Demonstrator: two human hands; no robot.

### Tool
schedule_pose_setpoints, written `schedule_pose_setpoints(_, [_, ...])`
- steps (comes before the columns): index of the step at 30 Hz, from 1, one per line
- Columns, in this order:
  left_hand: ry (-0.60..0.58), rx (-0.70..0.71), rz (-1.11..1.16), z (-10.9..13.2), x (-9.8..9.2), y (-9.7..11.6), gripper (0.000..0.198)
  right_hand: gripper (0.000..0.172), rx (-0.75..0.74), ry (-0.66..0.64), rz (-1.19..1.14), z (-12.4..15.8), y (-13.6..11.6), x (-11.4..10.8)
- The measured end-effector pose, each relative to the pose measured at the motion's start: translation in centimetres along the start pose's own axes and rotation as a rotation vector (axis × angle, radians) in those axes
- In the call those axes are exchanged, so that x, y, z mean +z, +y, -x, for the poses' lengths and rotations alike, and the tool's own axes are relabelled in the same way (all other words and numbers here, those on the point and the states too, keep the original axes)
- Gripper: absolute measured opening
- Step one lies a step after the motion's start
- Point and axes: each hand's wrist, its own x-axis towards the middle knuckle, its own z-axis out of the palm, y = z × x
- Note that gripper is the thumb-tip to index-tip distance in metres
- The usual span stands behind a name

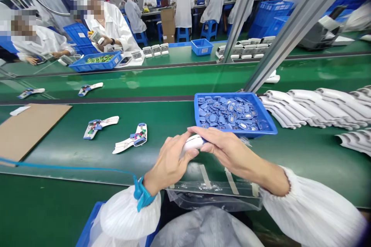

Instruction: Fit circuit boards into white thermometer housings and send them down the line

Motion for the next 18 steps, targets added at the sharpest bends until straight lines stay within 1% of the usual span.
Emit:
schedule_pose_setpoints(4, [0.186,0.039,-0.134,-0.4,1.6,-0.3,0.024,0.027,0.033,0.120,0.155,0.7,-0.1,1.9])
schedule_pose_setpoints(6, [0.195,0.050,-0.207,-0.4,2.1,-0.2,0.022,0.024,0.093,0.178,0.172,1.3,-0.3,2.5])
schedule_pose_setpoints(8, [0.189,0.051,-0.206,-0.3,2.4,-0.1,0.022,0.022,0.181,0.197,0.154,2.0,-0.5,2.6])
schedule_pose_setpoints(9, [0.233,0.013,-0.177,-0.2,2.6,-0.1,0.023,0.020,0.222,0.192,0.142,2.4,-0.7,2.6])
schedule_pose_setpoints(10, [0.308,-0.053,-0.143,-0.1,3.0,-0.1,0.026,0.019,0.256,0.181,0.135,2.8,-0.8,2.6])
schedule_pose_setpoints(12, [0.489,-0.232,-0.105,-0.1,3.9,-0.5,0.036,0.019,0.314,0.139,0.132,3.4,-1.3,2.6])
schedule_pose_setpoints(13, [0.556,-0.302,-0.111,-0.2,4.4,-0.8,0.042,0.019,0.334,0.122,0.138,3.6,-1.5,2.8])
schedule_pose_setpoints(14, [0.589,-0.333,-0.130,-0.4,4.8,-1.1,0.047,0.021,0.350,0.114,0.149,3.9,-1.7,3.0])
schedule_pose_setpoints(16, [0.583,-0.296,-0.176,-0.9,5.1,-1.7,0.050,0.026,0.367,0.137,0.160,4.2,-2.2,3.5])
schedule_pose_setpoints(18, [0.520,-0.233,-0.210,-1.3,4.5,-2.1,0.050,0.030,0.386,0.169,0.128,4.4,-2.6,4.2])
